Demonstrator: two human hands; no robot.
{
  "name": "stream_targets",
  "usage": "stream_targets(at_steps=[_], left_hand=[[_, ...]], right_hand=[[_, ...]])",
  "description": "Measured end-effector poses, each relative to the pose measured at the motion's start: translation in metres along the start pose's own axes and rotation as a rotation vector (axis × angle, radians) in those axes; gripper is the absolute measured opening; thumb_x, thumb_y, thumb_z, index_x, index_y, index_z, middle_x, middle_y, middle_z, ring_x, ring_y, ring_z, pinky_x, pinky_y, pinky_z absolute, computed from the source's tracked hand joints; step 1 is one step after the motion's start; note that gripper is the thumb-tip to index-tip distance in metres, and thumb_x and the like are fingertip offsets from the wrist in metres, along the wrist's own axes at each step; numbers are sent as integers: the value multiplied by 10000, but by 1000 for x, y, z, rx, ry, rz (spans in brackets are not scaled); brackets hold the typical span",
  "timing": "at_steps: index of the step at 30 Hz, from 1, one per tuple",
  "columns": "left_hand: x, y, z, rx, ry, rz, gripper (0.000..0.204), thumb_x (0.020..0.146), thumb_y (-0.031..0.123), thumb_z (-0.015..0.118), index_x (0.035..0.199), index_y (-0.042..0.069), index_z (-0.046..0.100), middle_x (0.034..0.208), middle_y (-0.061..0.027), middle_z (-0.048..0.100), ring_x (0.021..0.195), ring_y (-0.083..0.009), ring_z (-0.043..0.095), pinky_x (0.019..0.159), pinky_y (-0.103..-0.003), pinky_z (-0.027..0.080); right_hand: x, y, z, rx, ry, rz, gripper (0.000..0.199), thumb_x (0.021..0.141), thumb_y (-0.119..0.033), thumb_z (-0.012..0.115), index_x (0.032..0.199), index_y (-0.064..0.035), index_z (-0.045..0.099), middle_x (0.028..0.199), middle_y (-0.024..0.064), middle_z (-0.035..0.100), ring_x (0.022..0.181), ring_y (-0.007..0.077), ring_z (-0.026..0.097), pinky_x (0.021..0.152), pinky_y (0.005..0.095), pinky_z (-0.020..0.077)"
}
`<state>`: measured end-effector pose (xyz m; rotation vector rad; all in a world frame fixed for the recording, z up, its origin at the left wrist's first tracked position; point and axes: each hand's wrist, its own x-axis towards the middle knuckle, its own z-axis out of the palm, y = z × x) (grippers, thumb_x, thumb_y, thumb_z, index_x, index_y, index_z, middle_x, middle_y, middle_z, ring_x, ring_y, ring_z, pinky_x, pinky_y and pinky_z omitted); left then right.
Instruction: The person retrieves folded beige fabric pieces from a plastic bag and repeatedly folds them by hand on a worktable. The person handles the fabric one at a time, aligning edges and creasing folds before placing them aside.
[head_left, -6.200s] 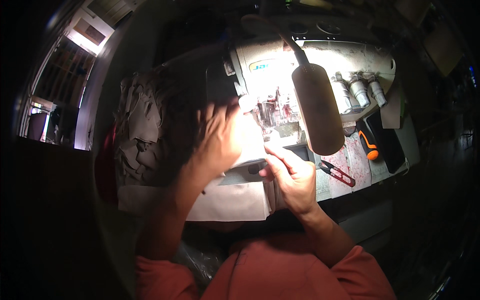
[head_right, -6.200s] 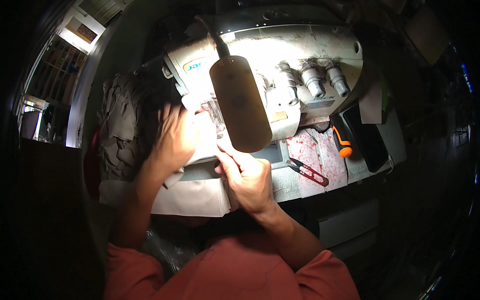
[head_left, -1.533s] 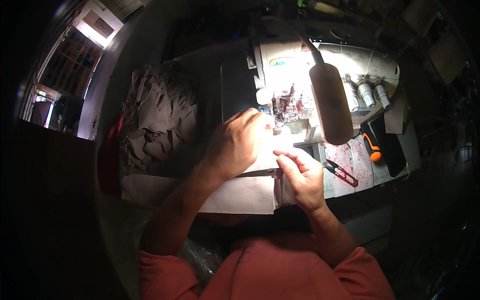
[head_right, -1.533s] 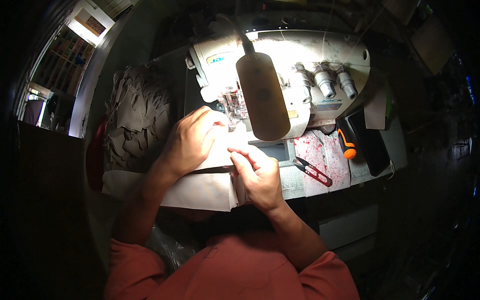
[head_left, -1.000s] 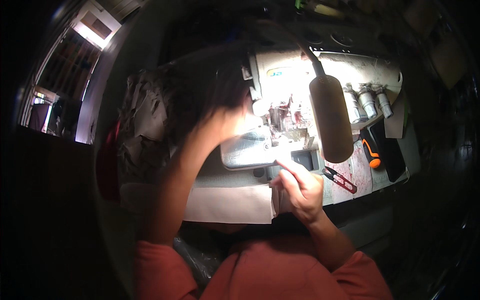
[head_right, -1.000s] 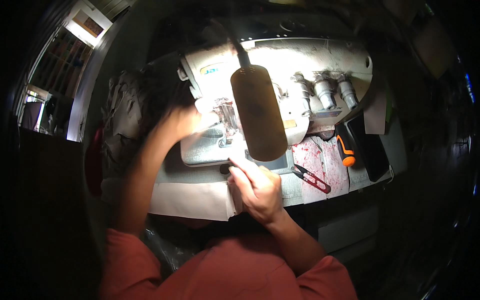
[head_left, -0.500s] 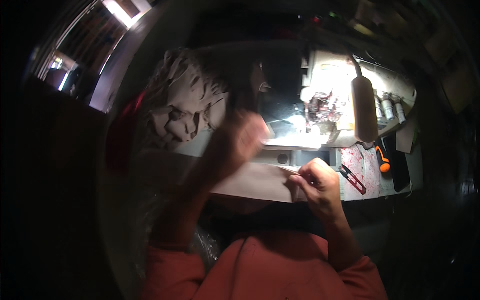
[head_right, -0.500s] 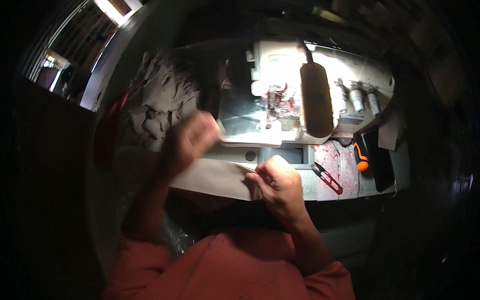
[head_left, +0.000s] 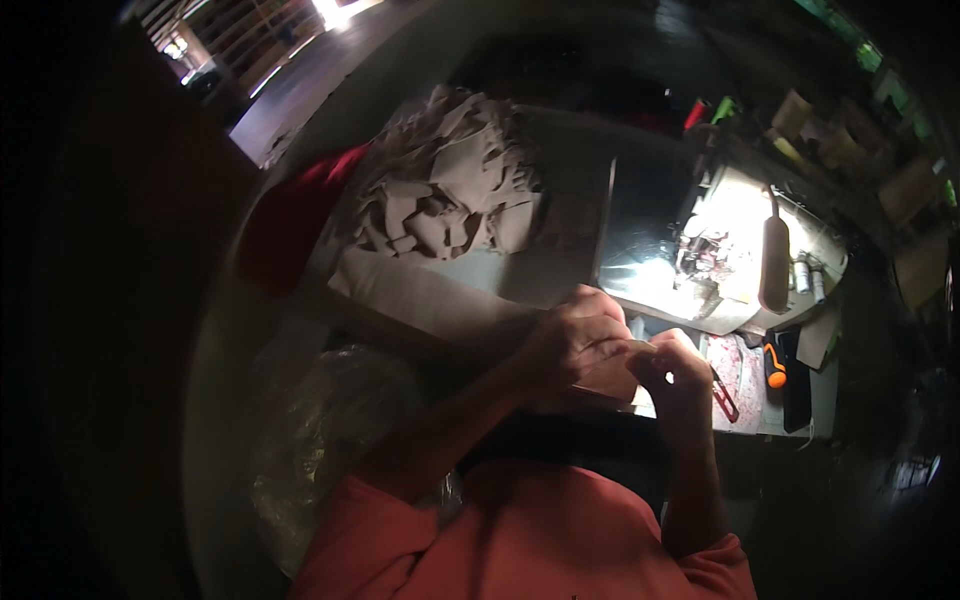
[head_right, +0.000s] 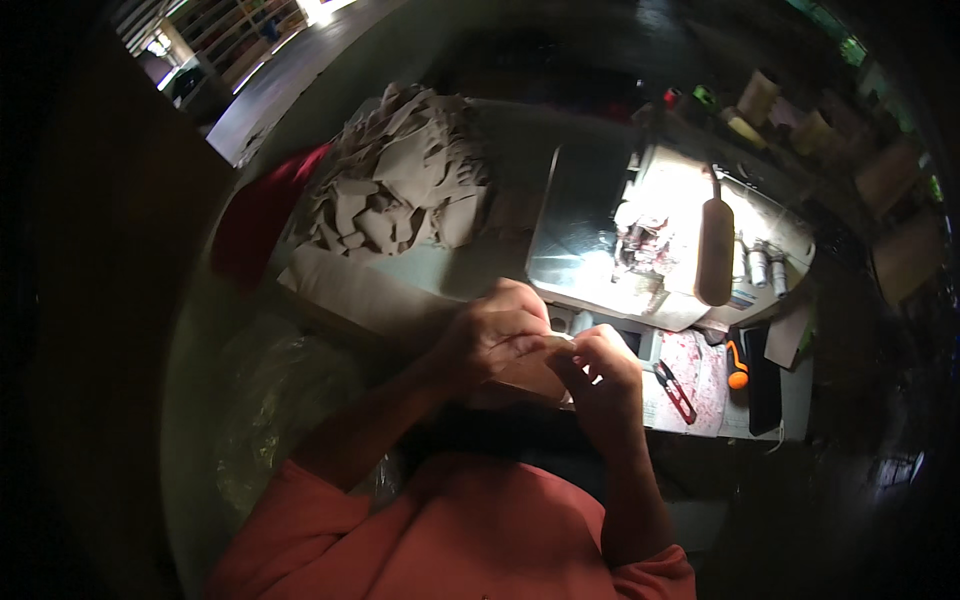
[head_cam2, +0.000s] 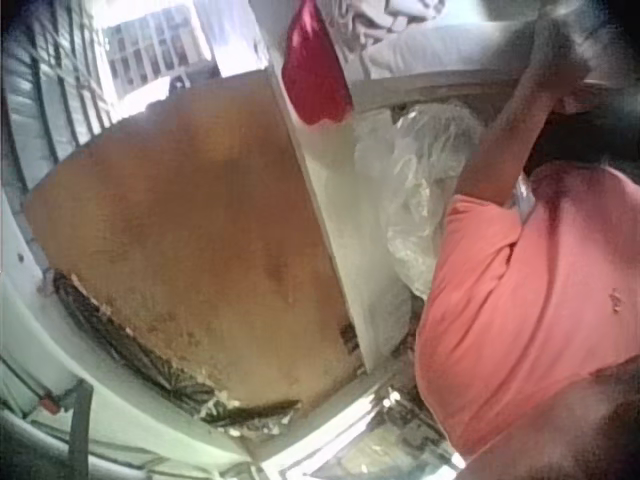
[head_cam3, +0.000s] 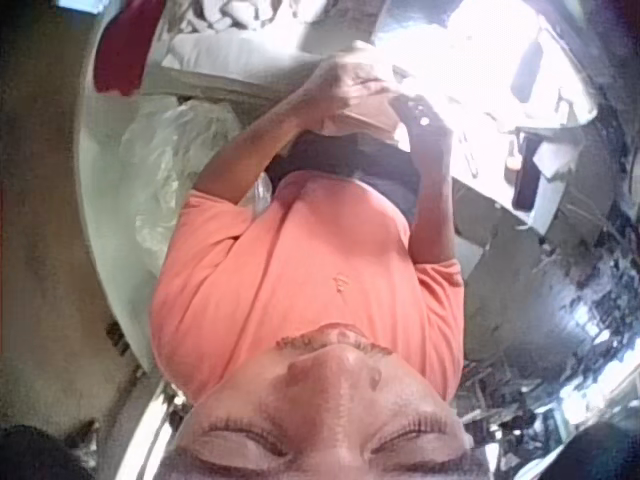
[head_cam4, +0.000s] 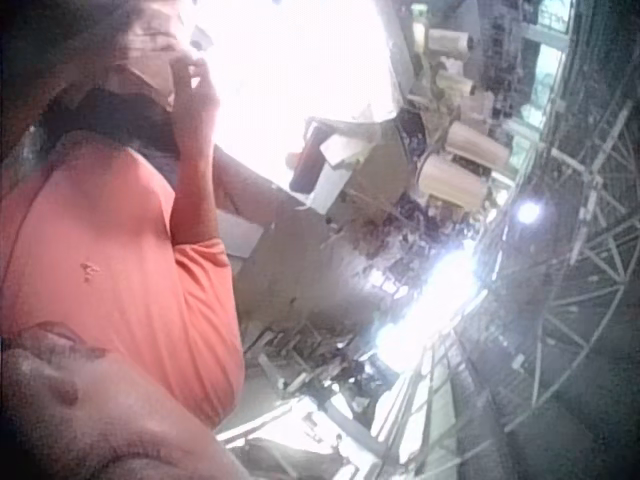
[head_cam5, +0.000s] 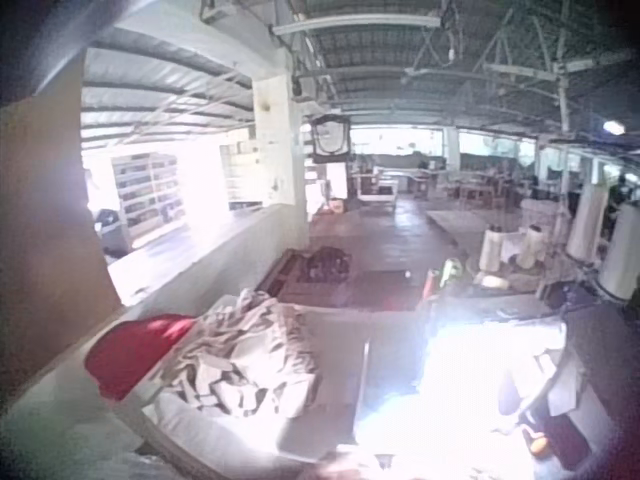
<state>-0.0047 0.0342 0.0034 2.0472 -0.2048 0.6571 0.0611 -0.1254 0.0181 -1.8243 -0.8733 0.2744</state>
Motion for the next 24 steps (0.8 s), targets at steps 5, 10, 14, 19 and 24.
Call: stream_targets(at_steps=[5, 10, 14, 19, 24], left_hand=[[-40, 61, 0, -39, -105, -165, 218, 762, 218, 587, 906, 63, 535, 783, -61, 536, 772, -203, 487, 746, -334, 394], [-55, -3, -69, -1485, 945, -509, 467, 892, 386, 314, 1202, 46, 396, 1192, -107, 450, 1132, -188, 390, 1009, -372, 211], [-63, -25, -130, -1126, 1035, -224, 460, 876, 270, 408, 1232, -10, 330, 1241, -124, 400, 1200, -236, 327, 979, -399, 273], [-29, 21, -60, -259, 439, -322, 530, 840, 282, 476, 1249, -7, 304, 1243, -193, 370, 1185, -315, 331, 972, -405, 266], [-14, 52, 7, 623, -264, -12, 786, 719, 415, 594, 1272, -19, 244, 1346, -217, 181, 1255, -380, 150, 970, -499, 213]], right_hand=[[7, -26, -1, 303, 106, 136, 83, 739, -62, 591, 734, 1, 537, 673, 50, 571, 608, 116, 539, 553, 225, 420], [-2, -20, -6, 722, 114, 255, 88, 782, -63, 515, 806, 21, 532, 694, 77, 591, 608, 131, 586, 582, 240, 475], [-9, -15, -12, 913, 65, 467, 109, 806, -94, 501, 806, 12, 525, 702, 95, 582, 577, 152, 584, 538, 263, 502], [3, -28, 1, 863, -15, 473, 184, 837, -137, 482, 870, 38, 529, 756, 102, 590, 639, 157, 598, 567, 255, 505], [-7, -19, -5, 1122, -115, 365, 193, 846, -132, 488, 919, 41, 536, 822, 65, 576, 730, 90, 556, 618, 220, 477]])
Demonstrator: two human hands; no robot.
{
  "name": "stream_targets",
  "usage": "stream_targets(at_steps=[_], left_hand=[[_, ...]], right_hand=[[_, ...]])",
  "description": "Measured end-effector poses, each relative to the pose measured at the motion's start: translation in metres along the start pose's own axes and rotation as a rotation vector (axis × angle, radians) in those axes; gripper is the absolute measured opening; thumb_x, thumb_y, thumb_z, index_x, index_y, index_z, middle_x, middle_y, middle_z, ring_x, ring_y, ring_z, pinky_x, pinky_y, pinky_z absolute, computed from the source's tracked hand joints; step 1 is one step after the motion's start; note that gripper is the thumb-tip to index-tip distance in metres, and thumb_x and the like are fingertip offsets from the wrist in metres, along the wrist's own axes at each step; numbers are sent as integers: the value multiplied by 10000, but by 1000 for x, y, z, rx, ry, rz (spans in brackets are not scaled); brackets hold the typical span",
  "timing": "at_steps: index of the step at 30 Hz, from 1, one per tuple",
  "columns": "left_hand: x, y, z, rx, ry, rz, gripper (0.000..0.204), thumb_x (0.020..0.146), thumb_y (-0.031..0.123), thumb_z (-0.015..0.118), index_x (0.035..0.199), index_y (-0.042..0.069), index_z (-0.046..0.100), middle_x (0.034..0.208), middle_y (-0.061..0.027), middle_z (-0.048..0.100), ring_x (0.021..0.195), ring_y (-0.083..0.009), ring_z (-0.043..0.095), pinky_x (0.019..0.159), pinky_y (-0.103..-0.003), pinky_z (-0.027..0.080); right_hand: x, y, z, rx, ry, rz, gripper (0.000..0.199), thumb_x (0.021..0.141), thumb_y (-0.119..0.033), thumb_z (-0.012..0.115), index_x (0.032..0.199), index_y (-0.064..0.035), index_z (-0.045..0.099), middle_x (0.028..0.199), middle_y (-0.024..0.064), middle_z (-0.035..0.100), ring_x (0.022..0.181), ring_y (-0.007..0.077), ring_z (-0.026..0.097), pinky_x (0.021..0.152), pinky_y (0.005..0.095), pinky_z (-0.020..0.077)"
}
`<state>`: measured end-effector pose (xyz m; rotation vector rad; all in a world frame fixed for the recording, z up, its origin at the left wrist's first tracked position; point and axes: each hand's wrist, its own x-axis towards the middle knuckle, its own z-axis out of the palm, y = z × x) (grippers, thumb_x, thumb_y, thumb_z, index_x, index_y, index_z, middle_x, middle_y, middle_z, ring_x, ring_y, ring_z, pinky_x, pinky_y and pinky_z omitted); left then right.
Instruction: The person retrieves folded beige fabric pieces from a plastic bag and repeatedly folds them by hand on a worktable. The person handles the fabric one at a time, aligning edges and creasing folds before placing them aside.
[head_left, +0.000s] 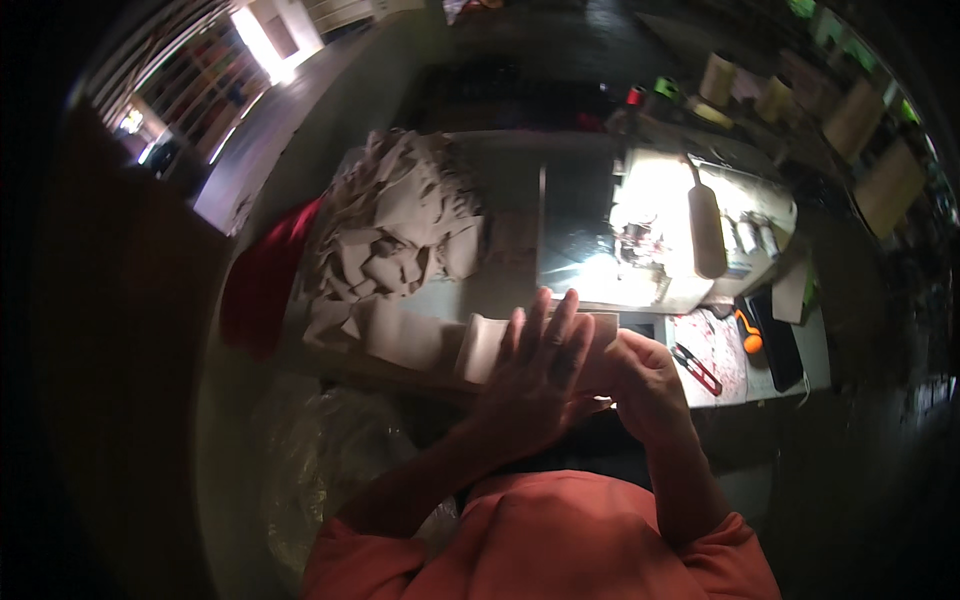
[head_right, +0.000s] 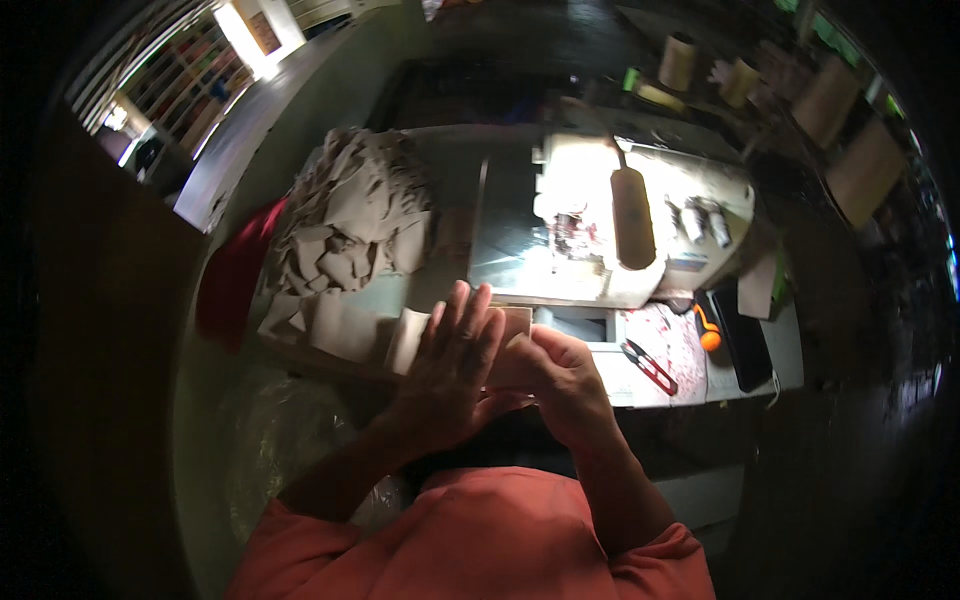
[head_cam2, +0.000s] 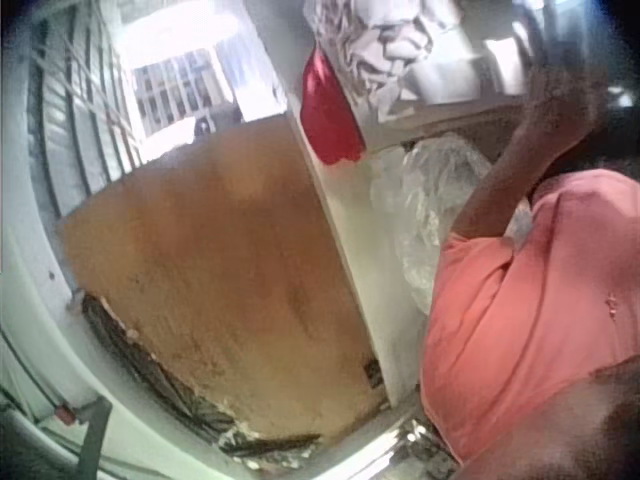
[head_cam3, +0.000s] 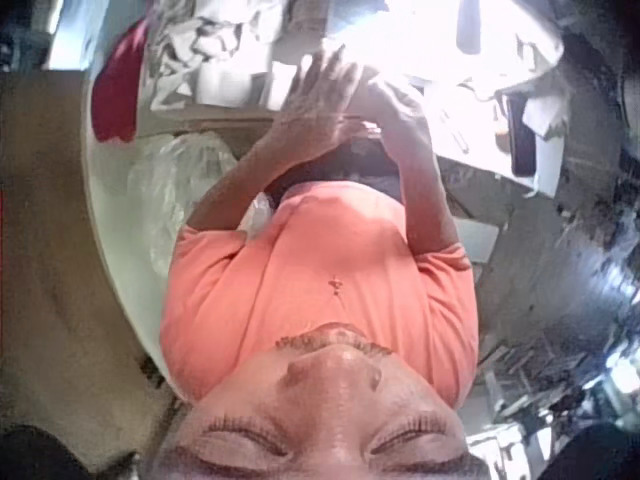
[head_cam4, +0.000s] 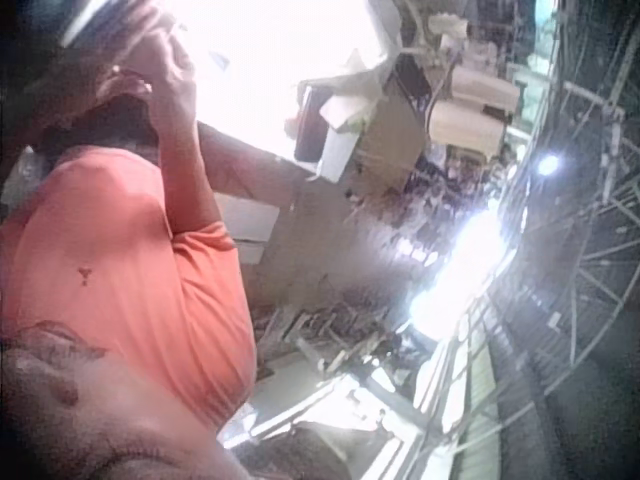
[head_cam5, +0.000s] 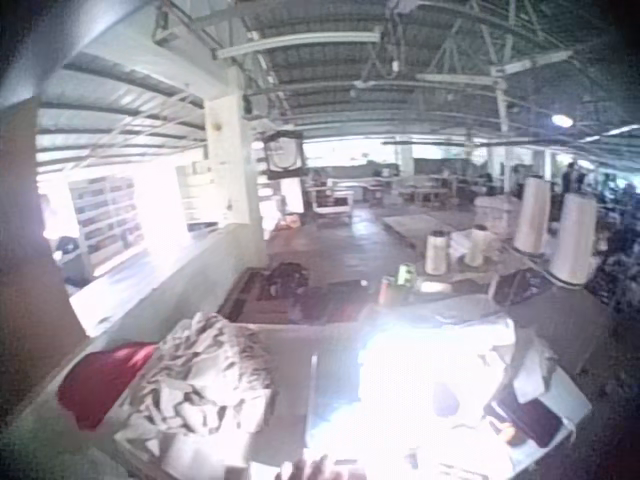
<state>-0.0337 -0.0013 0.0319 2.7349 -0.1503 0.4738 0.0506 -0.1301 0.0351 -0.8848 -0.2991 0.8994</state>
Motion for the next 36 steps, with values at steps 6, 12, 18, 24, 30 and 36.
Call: stream_targets(at_steps=[6, 12, 18, 24, 30, 36], left_hand=[[31, -20, -10, -475, -37, -125, 616, 776, 366, 585, 1196, -36, 381, 1121, -192, 488, 1041, -291, 493, 842, -347, 412], [57, -21, -26, -1201, -317, -404, 188, 797, 166, 575, 888, 1, 576, 800, -19, 583, 761, -60, 514, 686, -206, 422], [59, -23, -23, -1011, -147, -414, 141, 792, 139, 580, 825, 3, 591, 723, -28, 583, 673, -66, 521, 587, -212, 428], [77, -20, -15, -873, -99, -468, 133, 753, 132, 618, 741, 7, 575, 648, -5, 560, 611, -44, 492, 548, -192, 404], [103, -45, 29, -643, -11, -291, 113, 705, 43, 639, 715, -27, 551, 619, -38, 560, 593, -48, 483, 534, -213, 422], [99, -46, 35, -216, 37, 117, 85, 703, 28, 586, 787, 17, 584, 692, -91, 515, 655, -188, 525, 599, -302, 438]], right_hand=[[-11, -4, -10, -481, 83, -176, 116, 790, -39, 540, 889, 22, 549, 776, 22, 566, 714, 52, 509, 628, 198, 427], [-9, -11, -10, -630, 109, -235, 121, 759, -3, 561, 875, 28, 543, 760, 30, 572, 704, 71, 534, 610, 212, 445], [-11, -8, -13, -334, 132, -101, 127, 777, -14, 566, 897, 27, 553, 752, 53, 593, 654, 73, 554, 570, 192, 457], [1, -6, -22, -333, 221, -138, 163, 751, -26, 599, 892, 39, 550, 747, 68, 604, 649, 78, 556, 554, 191, 443], [24, 2, -45, -348, 299, -177, 218, 712, -10, 619, 900, 19, 513, 773, 82, 604, 664, 109, 589, 521, 183, 420], [27, 26, -55, -323, 354, -313, 203, 719, 29, 604, 874, 19, 474, 766, 87, 574, 725, 117, 579, 620, 210, 461]])
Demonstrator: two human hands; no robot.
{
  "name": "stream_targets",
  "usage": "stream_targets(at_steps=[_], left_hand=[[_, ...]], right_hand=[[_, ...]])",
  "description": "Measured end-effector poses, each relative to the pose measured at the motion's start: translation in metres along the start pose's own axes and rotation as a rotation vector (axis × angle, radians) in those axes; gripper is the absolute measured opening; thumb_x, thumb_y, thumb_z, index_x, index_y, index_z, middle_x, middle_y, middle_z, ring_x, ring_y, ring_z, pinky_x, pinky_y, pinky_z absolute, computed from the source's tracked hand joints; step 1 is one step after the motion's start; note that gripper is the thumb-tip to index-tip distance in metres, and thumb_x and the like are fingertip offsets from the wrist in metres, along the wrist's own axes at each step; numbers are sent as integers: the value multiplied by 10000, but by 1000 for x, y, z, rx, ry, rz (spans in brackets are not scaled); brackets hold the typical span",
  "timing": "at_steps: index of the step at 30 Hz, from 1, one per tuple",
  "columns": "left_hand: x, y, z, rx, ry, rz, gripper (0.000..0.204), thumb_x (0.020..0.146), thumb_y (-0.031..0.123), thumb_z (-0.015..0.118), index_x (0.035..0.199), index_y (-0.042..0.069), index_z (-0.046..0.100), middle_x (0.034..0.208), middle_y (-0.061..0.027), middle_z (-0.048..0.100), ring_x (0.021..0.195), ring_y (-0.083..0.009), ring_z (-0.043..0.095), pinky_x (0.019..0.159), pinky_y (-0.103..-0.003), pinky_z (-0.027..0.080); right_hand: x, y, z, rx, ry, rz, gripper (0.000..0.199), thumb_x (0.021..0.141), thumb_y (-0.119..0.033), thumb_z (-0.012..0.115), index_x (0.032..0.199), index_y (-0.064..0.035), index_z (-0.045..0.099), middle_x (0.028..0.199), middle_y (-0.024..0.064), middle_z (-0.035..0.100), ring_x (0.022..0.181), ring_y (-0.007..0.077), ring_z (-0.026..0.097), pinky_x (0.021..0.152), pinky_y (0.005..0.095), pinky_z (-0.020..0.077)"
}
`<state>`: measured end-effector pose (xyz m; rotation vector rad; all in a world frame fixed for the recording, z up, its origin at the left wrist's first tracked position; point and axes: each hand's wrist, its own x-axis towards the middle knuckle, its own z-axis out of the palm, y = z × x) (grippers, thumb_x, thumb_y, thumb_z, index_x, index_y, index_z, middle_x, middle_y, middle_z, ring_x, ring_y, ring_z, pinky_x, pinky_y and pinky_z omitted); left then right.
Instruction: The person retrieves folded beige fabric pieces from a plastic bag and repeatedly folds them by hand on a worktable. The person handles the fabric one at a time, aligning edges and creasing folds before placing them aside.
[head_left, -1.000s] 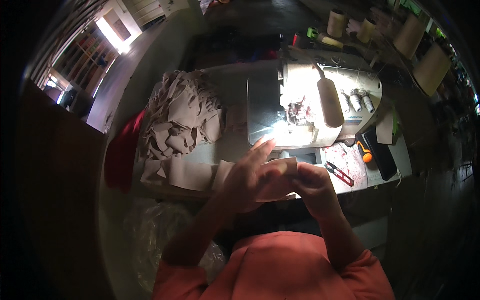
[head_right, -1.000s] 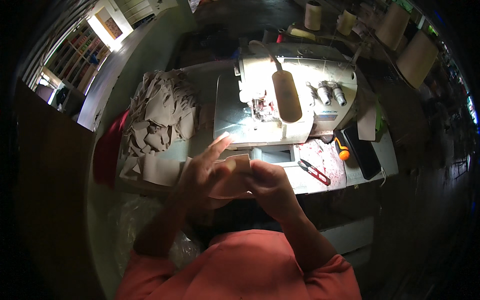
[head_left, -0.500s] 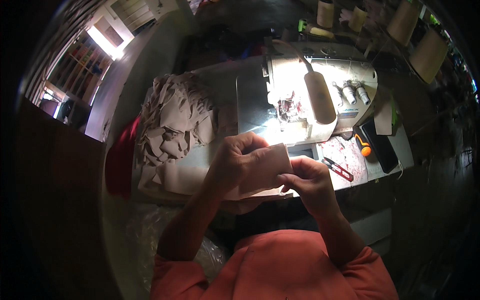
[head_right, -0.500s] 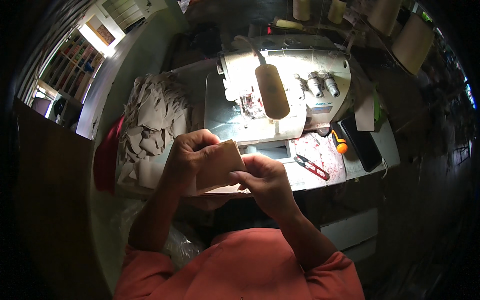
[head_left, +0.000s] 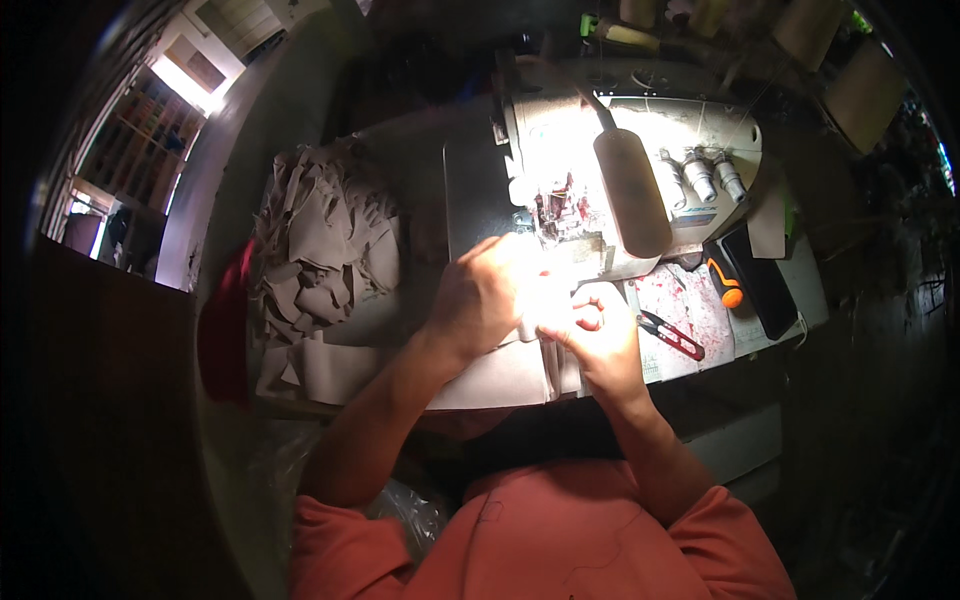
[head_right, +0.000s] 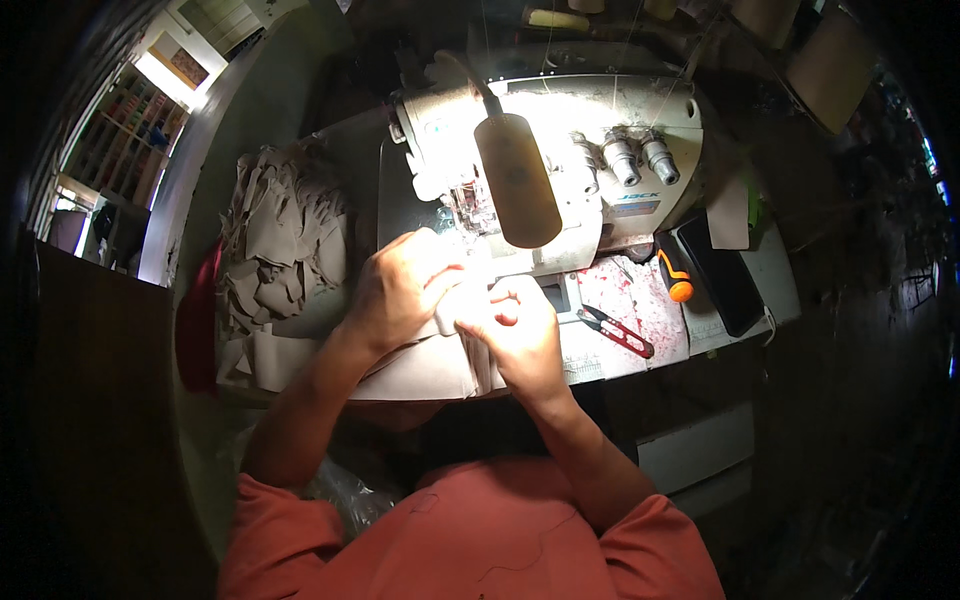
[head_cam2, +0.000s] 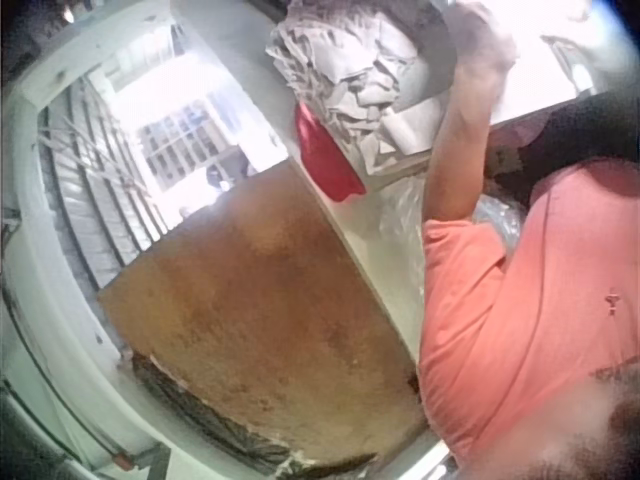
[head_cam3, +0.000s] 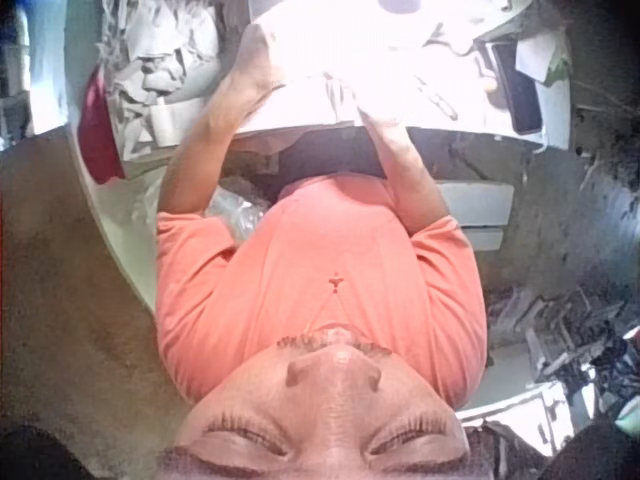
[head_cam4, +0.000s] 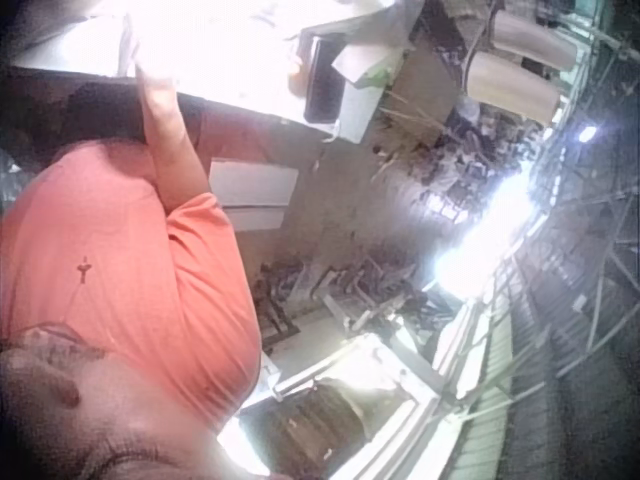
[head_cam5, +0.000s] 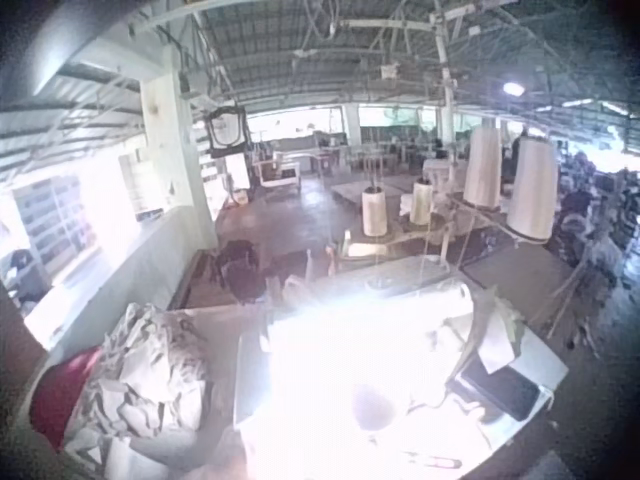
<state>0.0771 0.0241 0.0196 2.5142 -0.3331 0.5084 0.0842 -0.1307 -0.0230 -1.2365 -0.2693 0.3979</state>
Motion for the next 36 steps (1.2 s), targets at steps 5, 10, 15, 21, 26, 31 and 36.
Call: stream_targets(at_steps=[5, 10, 15, 21, 26, 31, 36], left_hand=[[-11, -1, -4, 119, -81, 7, 149, 695, 5, 540, 833, 26, 592, 751, -106, 515, 737, -273, 516, 663, -351, 431], [5, -14, -6, 1, -10, 23, 135, 693, 1, 528, 820, 5, 573, 753, -114, 524, 709, -276, 525, 645, -343, 435], [11, -20, -3, 5, -18, 76, 123, 705, 5, 523, 822, 3, 560, 751, -116, 528, 702, -275, 524, 638, -344, 434], [9, -29, 4, 300, 18, 22, 301, 692, 110, 562, 977, 25, 517, 835, -133, 538, 795, -296, 537, 744, -405, 421], [37, -92, 10, 389, -298, -108, 587, 667, 213, 600, 1186, 37, 389, 1078, -187, 483, 1072, -348, 410, 947, -482, 262], [72, -136, -5, 591, 35, -1, 537, 675, 240, 622, 1140, 54, 427, 1123, -151, 469, 1096, -308, 401, 914, -439, 318], [30, -81, -41, 106, 363, -196, 158, 784, 84, 533, 929, 25, 552, 935, -149, 563, 869, -230, 553, 763, -326, 432]], right_hand=[[-5, 3, 10, 53, 97, -16, 148, 751, 29, 575, 886, 48, 517, 786, 91, 590, 735, 118, 575, 655, 219, 468], [4, -3, 10, -129, 44, -10, 148, 785, 7, 547, 921, 56, 579, 814, 96, 609, 700, 125, 575, 650, 228, 469], [8, -3, 9, -128, 37, -11, 173, 791, -1, 542, 951, 53, 579, 787, 95, 617, 659, 119, 579, 619, 220, 472], [13, 1, 8, -255, 48, -75, 167, 801, -19, 531, 945, 46, 586, 741, 101, 626, 647, 106, 585, 598, 213, 474], [0, -7, -2, -267, 16, -79, 191, 828, -12, 475, 991, 46, 557, 737, 105, 616, 644, 118, 575, 609, 228, 465], [-17, -4, -10, -231, 8, -29, 166, 794, -10, 526, 944, 52, 560, 724, 86, 595, 613, 102, 546, 583, 211, 448], [-13, -7, 3, -535, -130, -88, 198, 718, -47, 629, 898, 14, 572, 709, 70, 546, 552, 109, 498, 513, 229, 404]])
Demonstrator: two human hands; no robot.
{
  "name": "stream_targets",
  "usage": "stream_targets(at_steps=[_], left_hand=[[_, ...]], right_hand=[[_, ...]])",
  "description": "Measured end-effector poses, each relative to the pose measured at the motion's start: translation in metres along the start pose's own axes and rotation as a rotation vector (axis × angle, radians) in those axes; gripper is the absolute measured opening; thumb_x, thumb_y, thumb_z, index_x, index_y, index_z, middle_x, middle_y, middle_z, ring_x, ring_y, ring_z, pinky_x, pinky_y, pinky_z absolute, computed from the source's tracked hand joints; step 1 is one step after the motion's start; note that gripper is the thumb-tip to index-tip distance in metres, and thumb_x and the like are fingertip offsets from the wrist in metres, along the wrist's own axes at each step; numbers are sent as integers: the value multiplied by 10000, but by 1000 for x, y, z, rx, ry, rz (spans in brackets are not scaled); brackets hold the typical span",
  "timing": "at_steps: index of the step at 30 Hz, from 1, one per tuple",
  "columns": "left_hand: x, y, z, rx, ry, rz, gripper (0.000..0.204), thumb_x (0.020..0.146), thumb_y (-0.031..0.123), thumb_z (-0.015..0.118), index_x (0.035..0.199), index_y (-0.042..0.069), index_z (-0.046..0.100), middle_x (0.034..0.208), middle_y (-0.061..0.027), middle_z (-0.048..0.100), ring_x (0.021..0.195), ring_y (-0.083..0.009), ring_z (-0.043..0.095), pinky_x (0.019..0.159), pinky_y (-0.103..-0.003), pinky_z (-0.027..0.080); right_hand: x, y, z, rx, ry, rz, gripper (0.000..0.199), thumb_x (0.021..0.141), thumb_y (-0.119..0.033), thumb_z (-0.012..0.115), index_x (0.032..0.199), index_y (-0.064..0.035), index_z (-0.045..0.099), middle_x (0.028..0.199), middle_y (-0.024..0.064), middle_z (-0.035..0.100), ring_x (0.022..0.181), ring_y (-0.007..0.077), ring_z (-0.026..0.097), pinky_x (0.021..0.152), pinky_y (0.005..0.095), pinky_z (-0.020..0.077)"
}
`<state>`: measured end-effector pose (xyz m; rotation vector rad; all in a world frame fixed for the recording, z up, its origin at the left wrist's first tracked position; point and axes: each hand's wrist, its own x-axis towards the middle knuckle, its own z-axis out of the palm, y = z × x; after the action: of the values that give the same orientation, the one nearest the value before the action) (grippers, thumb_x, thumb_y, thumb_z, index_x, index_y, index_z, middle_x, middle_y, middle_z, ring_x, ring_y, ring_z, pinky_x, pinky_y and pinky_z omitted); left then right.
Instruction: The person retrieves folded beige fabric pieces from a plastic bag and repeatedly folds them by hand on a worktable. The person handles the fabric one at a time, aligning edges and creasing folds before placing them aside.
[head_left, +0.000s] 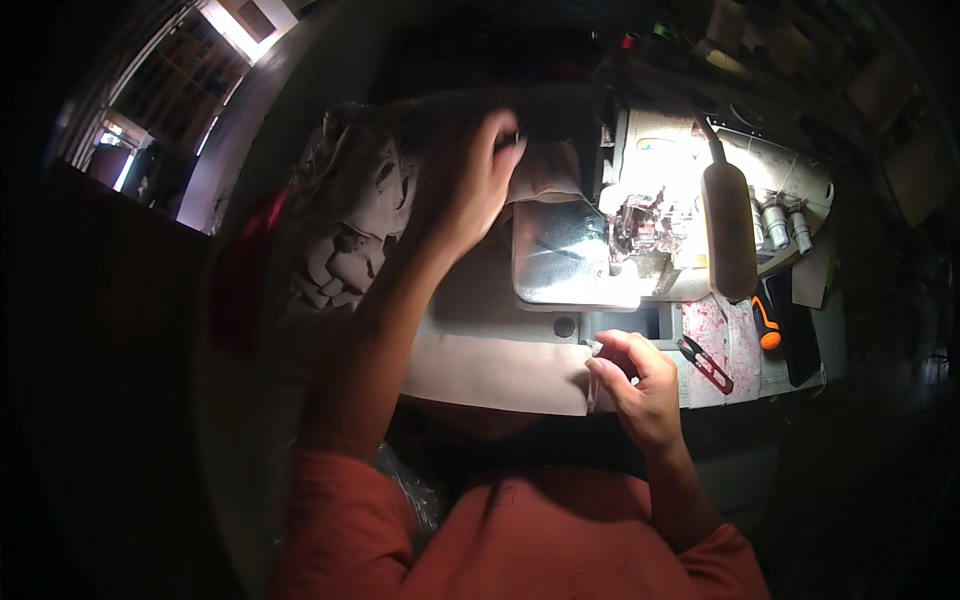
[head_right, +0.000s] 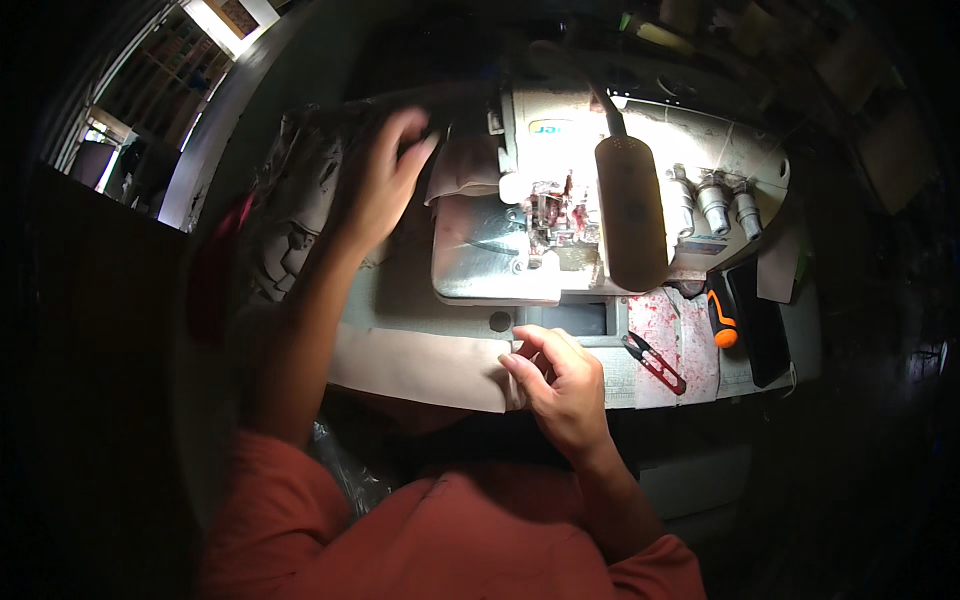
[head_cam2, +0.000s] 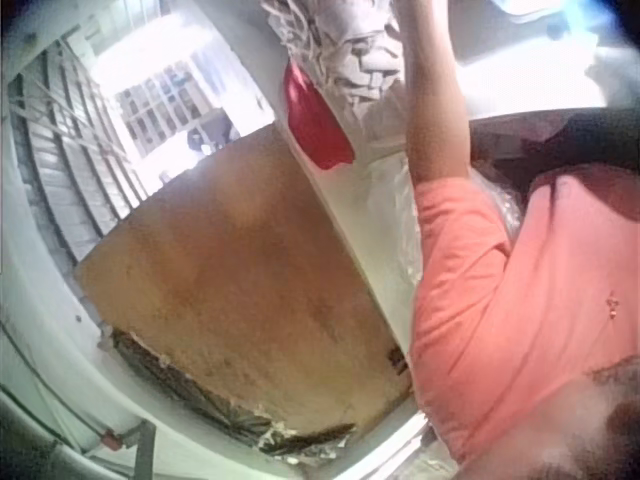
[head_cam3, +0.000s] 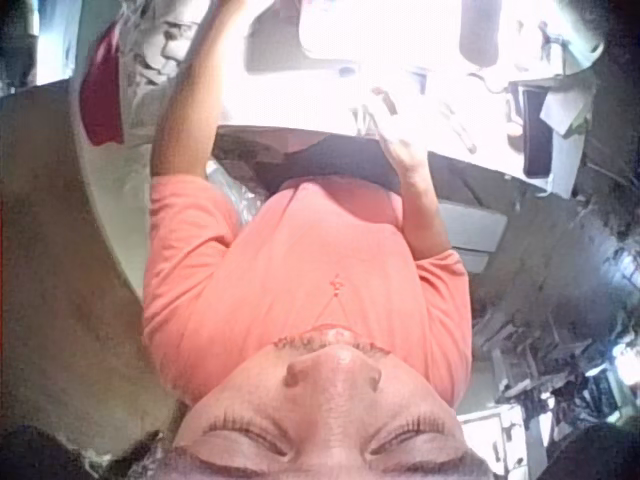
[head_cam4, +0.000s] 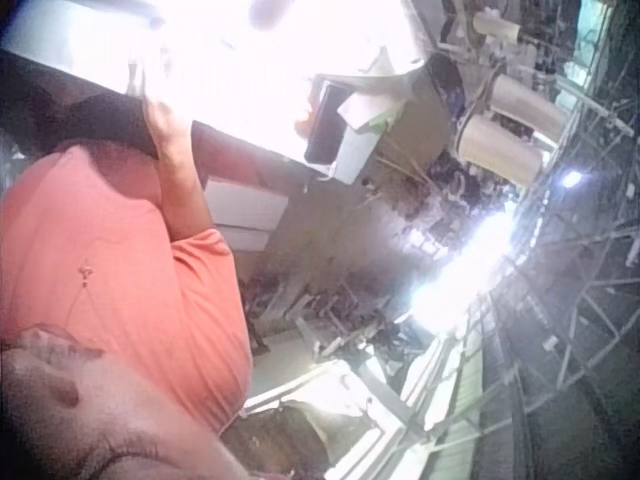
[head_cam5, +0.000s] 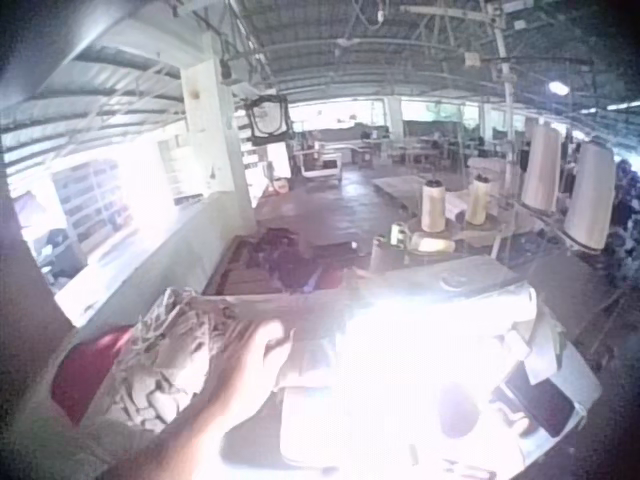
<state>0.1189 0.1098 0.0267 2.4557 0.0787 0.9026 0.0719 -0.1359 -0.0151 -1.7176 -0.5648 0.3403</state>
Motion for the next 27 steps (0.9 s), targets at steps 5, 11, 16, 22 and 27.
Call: stream_targets(at_steps=[5, 11, 16, 22, 27], left_hand=[[-95, 63, -64, -156, -432, -11, 83, 729, 70, 593, 797, 30, 567, 749, -81, 564, 707, -243, 546, 640, -319, 444], [-119, 62, -27, -349, -302, 72, 159, 682, 106, 647, 792, 42, 550, 812, -68, 554, 836, -250, 508, 706, -336, 419], [-118, 71, -25, -632, -286, 42, 139, 678, 102, 648, 693, 44, 523, 754, -54, 517, 765, -221, 480, 681, -324, 392], [-136, 113, -62, -19, -9, 277, 118, 747, 153, 576, 811, 60, 542, 772, -99, 483, 787, -210, 481, 725, -342, 389], [-197, 76, -34, -1363, -298, -472, 344, 847, 319, 427, 1061, 50, 451, 1028, -59, 499, 910, -155, 510, 821, -320, 384]], right_hand=[[1, -6, 4, -156, -45, -57, 142, 672, -26, 659, 748, -2, 541, 669, 70, 497, 524, 140, 458, 488, 259, 377], [-5, -21, 14, -288, 41, -255, 180, 641, 56, 620, 709, -29, 477, 702, 69, 485, 584, 161, 472, 495, 257, 379], [-10, -27, 5, -36, -31, -131, 159, 688, 44, 610, 716, -32, 472, 707, 18, 469, 595, 70, 440, 514, 196, 354], [-6, -44, 2, 36, -5, -62, 108, 741, 15, 583, 766, -31, 489, 711, 10, 489, 626, 68, 470, 545, 193, 382], [-9, -82, 8, 111, 58, -135, 86, 754, -34, 581, 803, -5, 516, 653, 1, 483, 655, 77, 511, 588, 204, 417]])
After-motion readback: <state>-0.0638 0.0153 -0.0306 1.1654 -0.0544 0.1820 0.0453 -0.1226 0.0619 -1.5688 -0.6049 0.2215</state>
